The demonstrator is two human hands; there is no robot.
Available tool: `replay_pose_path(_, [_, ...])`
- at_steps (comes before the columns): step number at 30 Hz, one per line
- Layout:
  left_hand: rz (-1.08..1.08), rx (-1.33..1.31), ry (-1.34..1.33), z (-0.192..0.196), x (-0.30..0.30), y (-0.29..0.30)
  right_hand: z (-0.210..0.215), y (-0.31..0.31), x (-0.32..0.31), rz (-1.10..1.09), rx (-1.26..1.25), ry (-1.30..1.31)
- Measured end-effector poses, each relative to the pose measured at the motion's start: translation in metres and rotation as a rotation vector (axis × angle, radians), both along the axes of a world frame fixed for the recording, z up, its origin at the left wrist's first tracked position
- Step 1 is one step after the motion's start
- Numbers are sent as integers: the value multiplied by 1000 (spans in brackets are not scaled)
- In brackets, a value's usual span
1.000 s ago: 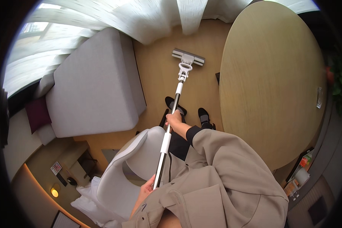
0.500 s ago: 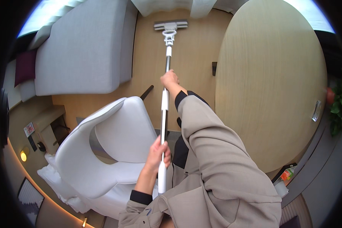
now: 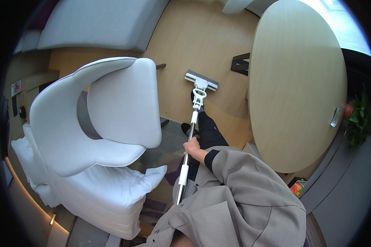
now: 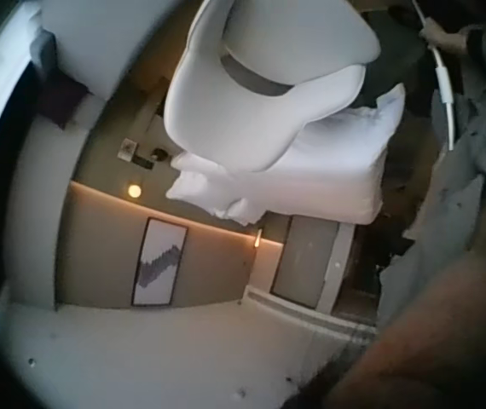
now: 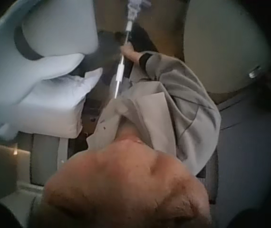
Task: Vacuuming the floor of a hotel room.
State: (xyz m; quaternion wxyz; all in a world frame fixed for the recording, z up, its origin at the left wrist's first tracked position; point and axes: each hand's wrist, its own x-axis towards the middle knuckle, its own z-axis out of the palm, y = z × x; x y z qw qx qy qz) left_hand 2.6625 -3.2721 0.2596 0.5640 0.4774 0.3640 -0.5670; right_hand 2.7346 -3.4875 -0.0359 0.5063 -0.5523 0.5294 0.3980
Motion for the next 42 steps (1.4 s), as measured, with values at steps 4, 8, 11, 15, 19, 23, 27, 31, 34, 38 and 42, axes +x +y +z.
replay_pose_path(4, [-155, -83, -177, -18, 24, -5, -12, -13, 25, -265, 1, -120])
replay_pose_path(8, [-298, -162, -72, -84, 95, -52, -56, -91, 98, -398, -168, -344])
replay_pose_path(11, [-310, -253, -204, -151, 172, -121, -104, -180, 171, -375, -368, -361])
replay_pose_path(15, [-246, -430, -246, -205, 235, -179, -150, -255, 227, -357, -406, -202])
replay_pose_path(19, [-251, -207, -164, -164, 200, -135, -149, -188, 197, -285, -330, -243])
replay_pose_path(23, [-194, -36, -59, -69, 118, -67, -85, -75, 122, -276, -131, -293])
replay_pose_path(27, [-32, 35, -175, -5, 55, -49, -11, -22, 61, -158, 61, -83])
replay_pose_path(31, [-8, -9, -148, -2, 48, -54, 4, -32, 63, -265, 89, -156])
replay_pose_path(34, [-266, -64, -459, -39, 79, -74, -26, -72, 97, -411, 12, -324])
replay_pose_path(38, [-256, -185, -268, -114, 164, -134, -85, -172, 172, -405, -194, -353])
replay_pose_path(42, [-460, -227, -359, -174, 243, -181, -125, -238, 223, -408, -423, -221])
